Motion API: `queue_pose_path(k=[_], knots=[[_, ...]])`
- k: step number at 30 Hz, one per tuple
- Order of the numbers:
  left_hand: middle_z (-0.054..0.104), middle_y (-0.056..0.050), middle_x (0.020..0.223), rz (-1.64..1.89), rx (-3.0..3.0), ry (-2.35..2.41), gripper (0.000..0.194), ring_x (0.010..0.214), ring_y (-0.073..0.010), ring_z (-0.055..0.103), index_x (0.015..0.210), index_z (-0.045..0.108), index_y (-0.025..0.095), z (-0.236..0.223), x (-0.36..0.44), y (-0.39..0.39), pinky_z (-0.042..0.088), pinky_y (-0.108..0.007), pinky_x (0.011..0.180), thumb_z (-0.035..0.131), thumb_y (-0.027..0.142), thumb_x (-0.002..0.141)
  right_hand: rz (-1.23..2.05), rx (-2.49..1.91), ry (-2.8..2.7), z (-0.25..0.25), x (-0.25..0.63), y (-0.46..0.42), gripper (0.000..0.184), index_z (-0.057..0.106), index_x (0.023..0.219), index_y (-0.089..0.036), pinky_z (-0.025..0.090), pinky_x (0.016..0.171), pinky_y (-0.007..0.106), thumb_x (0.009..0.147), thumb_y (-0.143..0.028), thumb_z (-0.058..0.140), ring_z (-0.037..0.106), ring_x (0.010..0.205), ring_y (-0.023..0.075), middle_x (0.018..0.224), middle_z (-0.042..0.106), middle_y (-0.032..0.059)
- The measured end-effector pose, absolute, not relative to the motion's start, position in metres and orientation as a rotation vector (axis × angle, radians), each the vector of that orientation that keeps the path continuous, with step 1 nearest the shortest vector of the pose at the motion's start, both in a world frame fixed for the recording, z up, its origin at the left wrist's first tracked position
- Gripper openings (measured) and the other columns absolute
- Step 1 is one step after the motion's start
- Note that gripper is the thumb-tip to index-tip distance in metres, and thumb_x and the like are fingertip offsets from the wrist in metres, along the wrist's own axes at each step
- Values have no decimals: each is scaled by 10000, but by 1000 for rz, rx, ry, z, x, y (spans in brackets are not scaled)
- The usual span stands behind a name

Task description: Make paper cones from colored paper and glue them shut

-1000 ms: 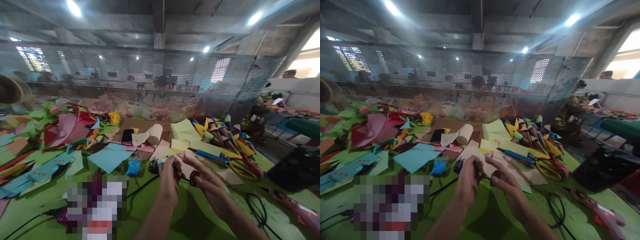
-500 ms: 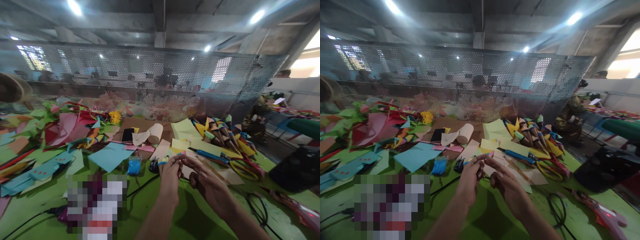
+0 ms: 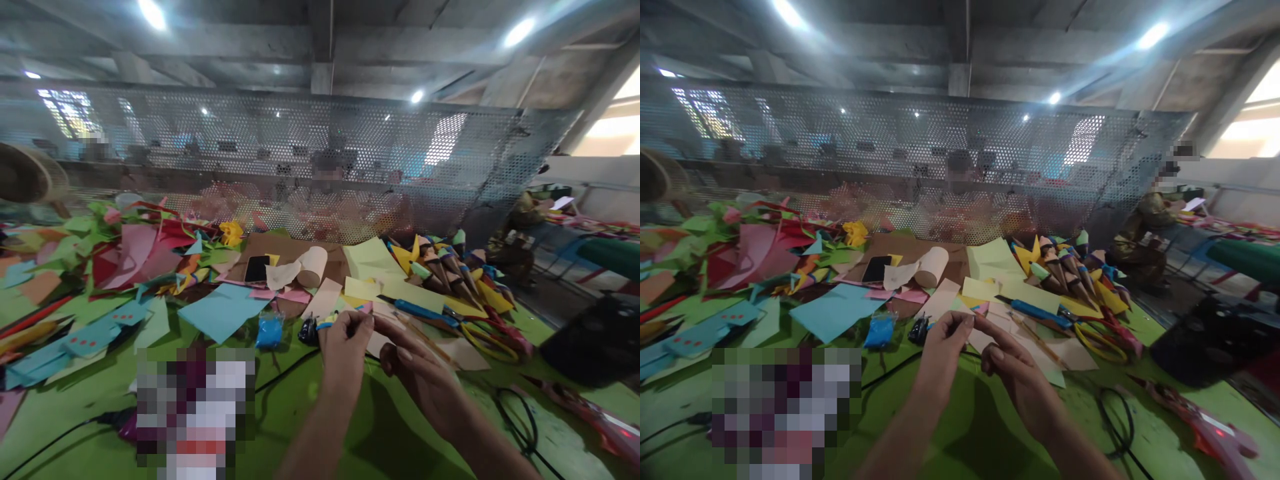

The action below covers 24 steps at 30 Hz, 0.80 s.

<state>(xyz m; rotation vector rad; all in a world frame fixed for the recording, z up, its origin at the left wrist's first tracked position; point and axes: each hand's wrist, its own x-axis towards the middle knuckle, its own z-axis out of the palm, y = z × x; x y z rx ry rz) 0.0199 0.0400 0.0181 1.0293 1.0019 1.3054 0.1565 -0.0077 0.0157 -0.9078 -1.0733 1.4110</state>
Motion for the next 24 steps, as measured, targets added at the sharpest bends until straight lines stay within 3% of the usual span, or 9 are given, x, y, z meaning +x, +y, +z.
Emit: queue_pose_path(k=[12,18,24], knots=[[668,-46,797,1387,1490,1075,115,736,-185,590,792,665,196,29,14,41,437,-297,708,559,238,813,1138,-1133,-1257,19,160,-9,460,639,1266,-291,342,667,313,828,-430,668,429,725,191,773,554,11],[636,-24,763,1370,1551,1156,110,673,-171,540,782,633,208,27,16,41,416,-295,680,545,148,755,1128,-1124,-1249,20,160,-9,428,663,1226,-287,336,674,303,820,-417,687,433,740,188,793,560,8],[565,11,692,1288,1274,1085,101,661,-162,483,764,606,241,23,15,39,394,-260,638,514,206,789,1216,-1088,-1099,23,158,-9,399,690,1189,-307,353,666,291,806,-416,700,454,715,170,790,594,3]])
